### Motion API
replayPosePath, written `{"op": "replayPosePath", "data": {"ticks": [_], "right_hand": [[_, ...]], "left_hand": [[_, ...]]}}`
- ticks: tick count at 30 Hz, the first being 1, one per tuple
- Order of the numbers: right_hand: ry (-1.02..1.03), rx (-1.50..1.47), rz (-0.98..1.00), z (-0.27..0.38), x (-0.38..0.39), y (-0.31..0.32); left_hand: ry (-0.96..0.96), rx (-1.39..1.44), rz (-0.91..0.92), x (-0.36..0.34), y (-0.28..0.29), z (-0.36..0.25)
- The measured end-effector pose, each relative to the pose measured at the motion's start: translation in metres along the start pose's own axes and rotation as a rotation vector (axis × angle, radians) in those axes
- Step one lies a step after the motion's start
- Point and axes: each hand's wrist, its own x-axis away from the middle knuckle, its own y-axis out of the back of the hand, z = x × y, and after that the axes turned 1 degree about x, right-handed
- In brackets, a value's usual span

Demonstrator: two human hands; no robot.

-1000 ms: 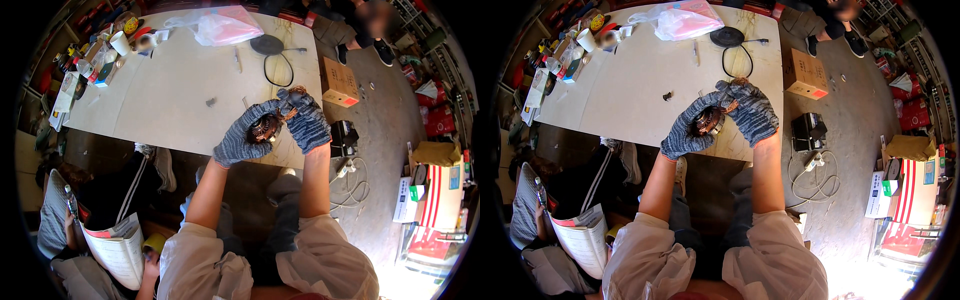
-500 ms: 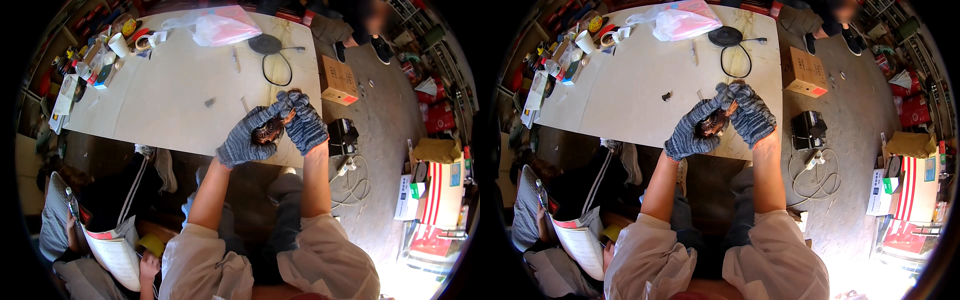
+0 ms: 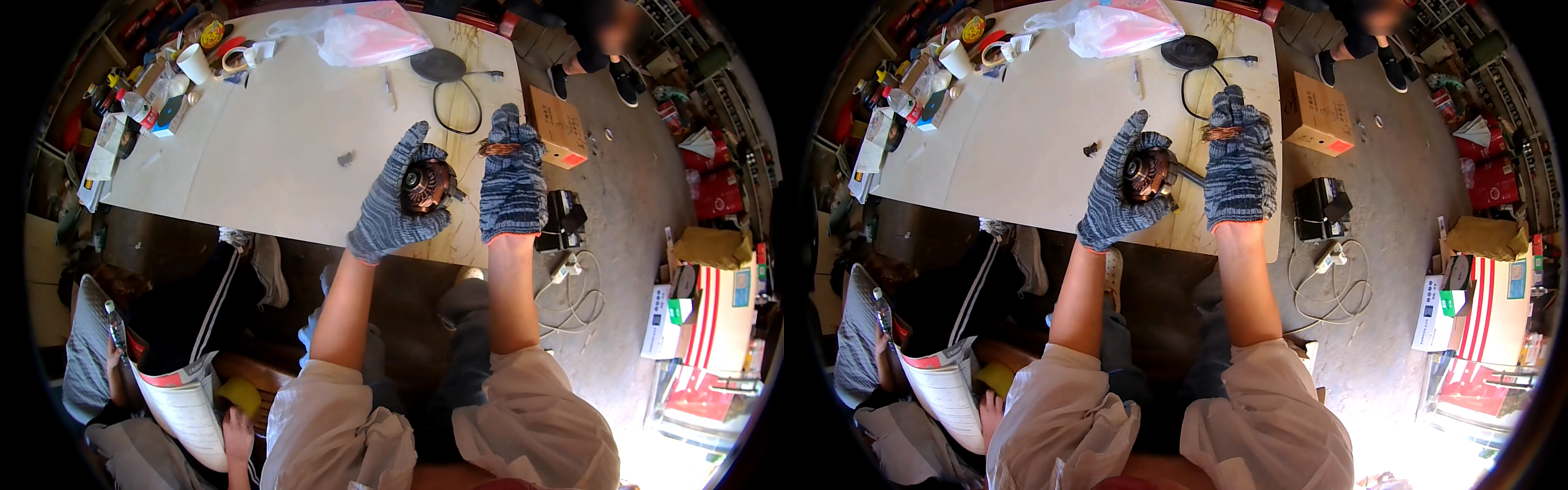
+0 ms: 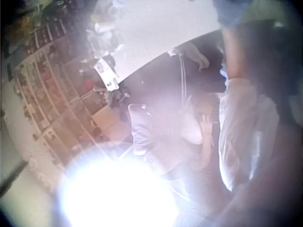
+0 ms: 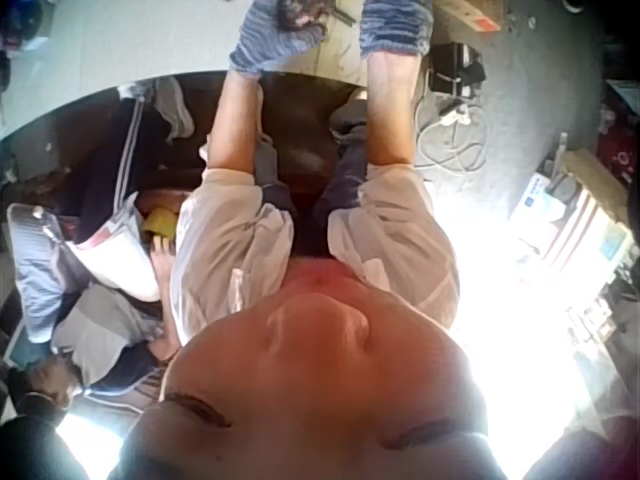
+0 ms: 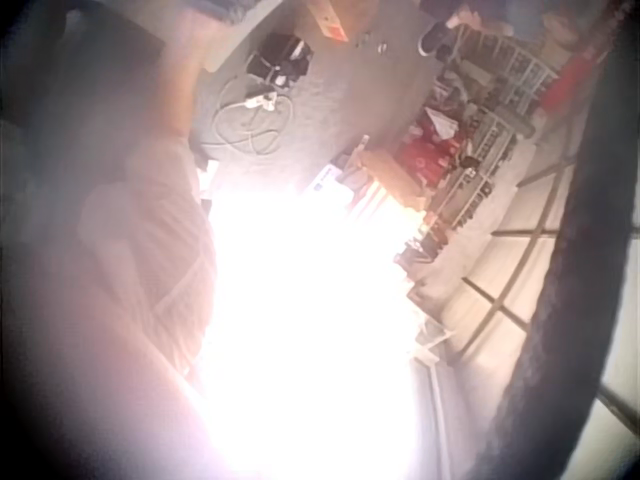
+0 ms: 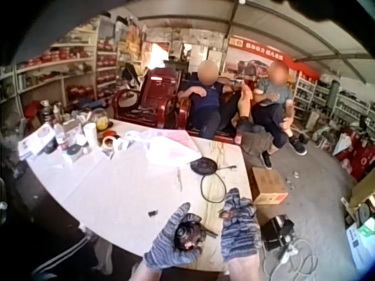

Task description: The person uses a screwdriver to manipulate the internal components of a small electric motor stator. They repeatedly insert the tool into the copper windings, rotate the stator, and adjust the position of the wires while seated at a cluttered workbench.

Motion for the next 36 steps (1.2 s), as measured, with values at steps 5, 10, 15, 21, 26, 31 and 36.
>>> {"op": "replayPosePath", "data": {"ticks": [5, 10, 15, 21, 26, 31, 36], "right_hand": [[-0.071, -0.921, -0.081, 0.005, -0.006, -0.013], [-0.225, -1.759, 0.172, 0.006, -0.003, -0.014], [0.198, -1.061, 0.317, 0.005, 0.003, -0.02], [0.196, -1.291, 0.254, 0.008, 0.013, -0.029], [0.124, -1.346, 0.399, 0.002, 0.015, -0.025], [0.0, -1.077, 0.555, -0.001, 0.01, -0.013], [-0.509, -1.857, 0.948, -0.016, 0.013, -0.012]], "left_hand": [[-0.083, -0.134, -0.111, -0.002, -0.003, -0.002], [-0.133, -0.199, -0.19, 0.001, 0.003, -0.002], [-0.201, -0.497, -0.216, 0.0, 0.012, 0.001], [-0.177, -0.604, -0.124, 0.001, 0.011, -0.001], [-0.125, -0.673, -0.089, 0.0, 0.008, -0.001], [-0.167, -0.706, -0.037, -0.003, 0.005, 0.0], [-0.171, -0.9, 0.017, -0.003, 0.006, 0.0]]}}
